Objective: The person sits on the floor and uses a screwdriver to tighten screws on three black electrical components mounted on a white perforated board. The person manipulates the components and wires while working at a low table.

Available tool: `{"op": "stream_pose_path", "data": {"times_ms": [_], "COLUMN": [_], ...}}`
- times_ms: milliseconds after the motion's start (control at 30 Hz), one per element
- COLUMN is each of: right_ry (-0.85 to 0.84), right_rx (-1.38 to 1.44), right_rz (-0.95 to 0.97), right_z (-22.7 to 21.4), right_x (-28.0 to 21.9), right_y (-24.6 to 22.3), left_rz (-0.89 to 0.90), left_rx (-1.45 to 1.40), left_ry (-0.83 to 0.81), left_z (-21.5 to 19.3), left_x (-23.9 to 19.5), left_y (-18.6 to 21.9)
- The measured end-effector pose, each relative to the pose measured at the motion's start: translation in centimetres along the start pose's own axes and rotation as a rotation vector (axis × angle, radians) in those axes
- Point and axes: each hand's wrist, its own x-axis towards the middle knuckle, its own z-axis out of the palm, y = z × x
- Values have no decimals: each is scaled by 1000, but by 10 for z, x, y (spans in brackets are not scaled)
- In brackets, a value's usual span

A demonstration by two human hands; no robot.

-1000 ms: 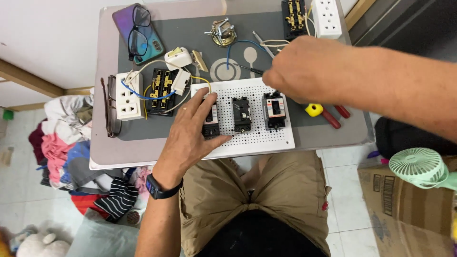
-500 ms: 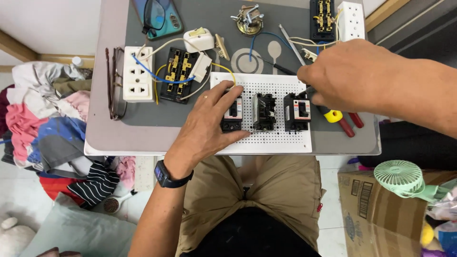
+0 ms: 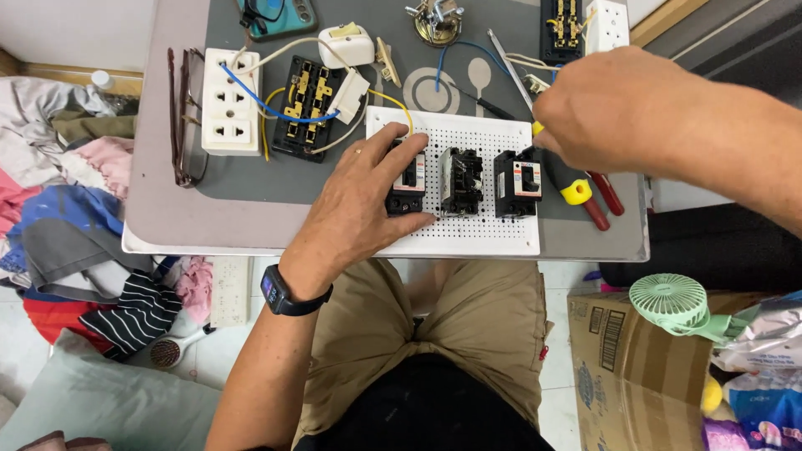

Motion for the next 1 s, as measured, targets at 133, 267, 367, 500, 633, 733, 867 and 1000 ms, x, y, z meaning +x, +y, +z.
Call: {"op": "stream_pose_path", "data": {"times_ms": [133, 267, 367, 500, 633, 733, 867, 1000], "right_ry": [-64, -60, 81, 83, 42, 79, 80, 82], "right_rx": [39, 46, -106, -97, -109, -126, -38, 35], "right_rz": [18, -16, -21, -50, -23, -3, -6, -57], "right_z": [-3, -4, 12, 5, 10, 16, 13, 4], "right_x": [-1, -6, -2, -2, -1, -2, -7, -8], "right_y": [2, -1, -3, -5, -3, -4, -2, -7], "left_rz": [5, -23, -19, 4, 6, 7, 6, -8], "left_rx": [12, -8, -1, 9, 14, 22, 25, 19], "left_ry": [16, 0, 2, 5, 2, 10, 10, -9], "left_z": [-1, -1, 0, 1, 2, 3, 2, 2], "left_x": [-1, -2, -2, -2, 0, -1, -2, -2], "left_y": [1, 0, -1, -1, -2, -3, 0, 4]}}
